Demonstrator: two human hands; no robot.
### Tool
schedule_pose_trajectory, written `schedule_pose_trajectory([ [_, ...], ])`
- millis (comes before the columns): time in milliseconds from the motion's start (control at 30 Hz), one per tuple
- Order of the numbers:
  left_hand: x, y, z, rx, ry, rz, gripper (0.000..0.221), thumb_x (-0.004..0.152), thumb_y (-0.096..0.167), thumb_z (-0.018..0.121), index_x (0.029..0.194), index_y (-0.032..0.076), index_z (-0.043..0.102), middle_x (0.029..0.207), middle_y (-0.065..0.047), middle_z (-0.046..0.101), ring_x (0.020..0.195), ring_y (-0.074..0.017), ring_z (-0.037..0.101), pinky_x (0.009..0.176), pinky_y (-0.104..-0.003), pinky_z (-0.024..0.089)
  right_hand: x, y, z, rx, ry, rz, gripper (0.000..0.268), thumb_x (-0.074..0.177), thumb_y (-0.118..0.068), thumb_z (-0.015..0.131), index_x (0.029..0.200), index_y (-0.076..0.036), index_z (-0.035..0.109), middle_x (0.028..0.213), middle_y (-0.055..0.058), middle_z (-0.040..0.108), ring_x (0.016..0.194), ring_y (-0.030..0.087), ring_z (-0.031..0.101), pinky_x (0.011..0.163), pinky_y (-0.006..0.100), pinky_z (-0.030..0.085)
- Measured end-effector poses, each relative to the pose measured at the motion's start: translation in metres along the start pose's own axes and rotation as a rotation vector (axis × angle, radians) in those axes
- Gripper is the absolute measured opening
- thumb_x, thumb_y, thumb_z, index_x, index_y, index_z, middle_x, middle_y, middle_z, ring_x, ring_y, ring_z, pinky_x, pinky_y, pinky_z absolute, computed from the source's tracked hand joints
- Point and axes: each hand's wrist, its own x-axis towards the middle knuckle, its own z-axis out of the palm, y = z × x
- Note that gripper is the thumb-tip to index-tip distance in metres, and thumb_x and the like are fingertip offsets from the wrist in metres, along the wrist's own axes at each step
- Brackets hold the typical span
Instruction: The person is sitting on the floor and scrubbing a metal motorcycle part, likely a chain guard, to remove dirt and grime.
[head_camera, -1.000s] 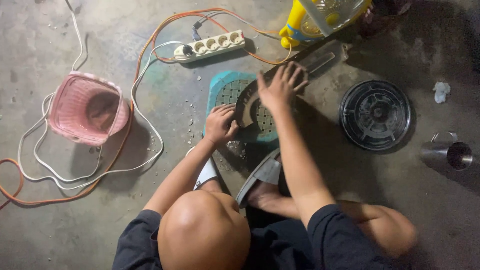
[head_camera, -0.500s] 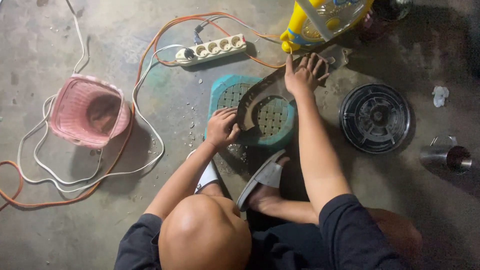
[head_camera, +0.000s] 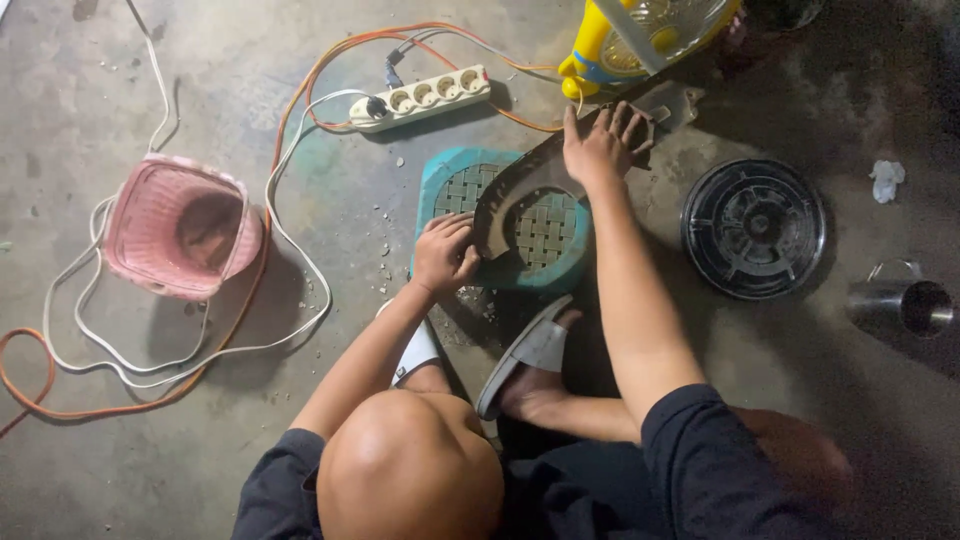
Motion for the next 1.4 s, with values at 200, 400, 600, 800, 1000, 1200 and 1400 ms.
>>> schedule_pose_trajectory([
  [200, -0.002, 0.0, 0.002, 0.01, -0.003, -0.006, 0.02, 0.087, 0.026, 0.06, 0.087, 0.007, 0.067, 0.105, -0.013, 0.075, 0.114, -0.0295, 0.071, 0.103, -0.046, 0.048, -0.086, -0.048, 0.01, 0.049, 0.032, -0.038, 0.094, 0.101, -0.074, 0.023, 0.159, 0.0, 0.034, 0.17, 0.02, 0.016, 0.157, 0.042, 0.006, 0.118, 0.075, 0.003],
  [400, -0.002, -0.002, 0.001, -0.013, -0.026, -0.012, 0.022, 0.087, 0.025, 0.06, 0.089, 0.005, 0.069, 0.106, -0.016, 0.075, 0.114, -0.0323, 0.071, 0.104, -0.048, 0.048, -0.04, -0.022, -0.018, -0.004, 0.029, -0.002, 0.092, 0.102, -0.075, 0.021, 0.159, -0.004, 0.034, 0.17, 0.016, 0.018, 0.157, 0.038, 0.009, 0.118, 0.075, 0.011],
  [600, 0.003, 0.01, -0.005, 0.046, -0.038, -0.035, 0.035, 0.084, 0.02, 0.057, 0.11, 0.001, 0.068, 0.123, -0.01, 0.073, 0.118, -0.0268, 0.067, 0.106, -0.042, 0.046, -0.006, 0.003, -0.014, -0.041, -0.059, -0.033, 0.103, 0.09, -0.076, 0.005, 0.161, -0.003, 0.021, 0.17, 0.015, 0.0, 0.153, 0.036, -0.01, 0.114, 0.072, -0.012],
  [800, 0.003, 0.013, -0.006, 0.039, -0.041, -0.031, 0.035, 0.083, 0.019, 0.057, 0.108, -0.002, 0.069, 0.121, -0.013, 0.074, 0.119, -0.0288, 0.068, 0.106, -0.043, 0.046, -0.063, -0.033, 0.044, -0.032, 0.115, -0.114, 0.102, 0.095, -0.075, 0.02, 0.158, 0.004, 0.028, 0.167, 0.023, 0.008, 0.153, 0.044, -0.003, 0.114, 0.074, -0.008],
  [1000, 0.006, 0.016, -0.009, 0.034, -0.029, -0.028, 0.033, 0.084, 0.017, 0.056, 0.108, -0.002, 0.069, 0.119, -0.014, 0.074, 0.117, -0.0289, 0.068, 0.105, -0.043, 0.047, -0.005, -0.005, 0.005, -0.028, 0.067, -0.002, 0.104, 0.089, -0.078, 0.006, 0.16, -0.003, 0.022, 0.169, 0.016, 0.008, 0.153, 0.04, -0.003, 0.115, 0.072, -0.012],
  [1200, 0.004, 0.013, -0.007, 0.05, -0.045, -0.038, 0.034, 0.084, 0.018, 0.057, 0.11, -0.001, 0.067, 0.123, -0.012, 0.073, 0.119, -0.0282, 0.067, 0.106, -0.043, 0.046, -0.009, -0.003, -0.016, -0.084, -0.038, 0.012, 0.105, 0.088, -0.078, 0.0, 0.164, -0.006, 0.012, 0.17, 0.012, -0.005, 0.153, 0.035, -0.012, 0.118, 0.067, -0.011],
  [1400, -0.002, -0.002, 0.002, 0.033, -0.012, 0.015, 0.021, 0.089, 0.027, 0.056, 0.086, 0.009, 0.065, 0.104, -0.013, 0.074, 0.113, -0.0305, 0.071, 0.101, -0.046, 0.048, -0.132, -0.067, 0.014, 0.033, 0.03, -0.19, 0.089, 0.101, -0.068, 0.033, 0.155, 0.003, 0.039, 0.168, 0.025, 0.019, 0.156, 0.044, 0.006, 0.116, 0.074, -0.006],
])
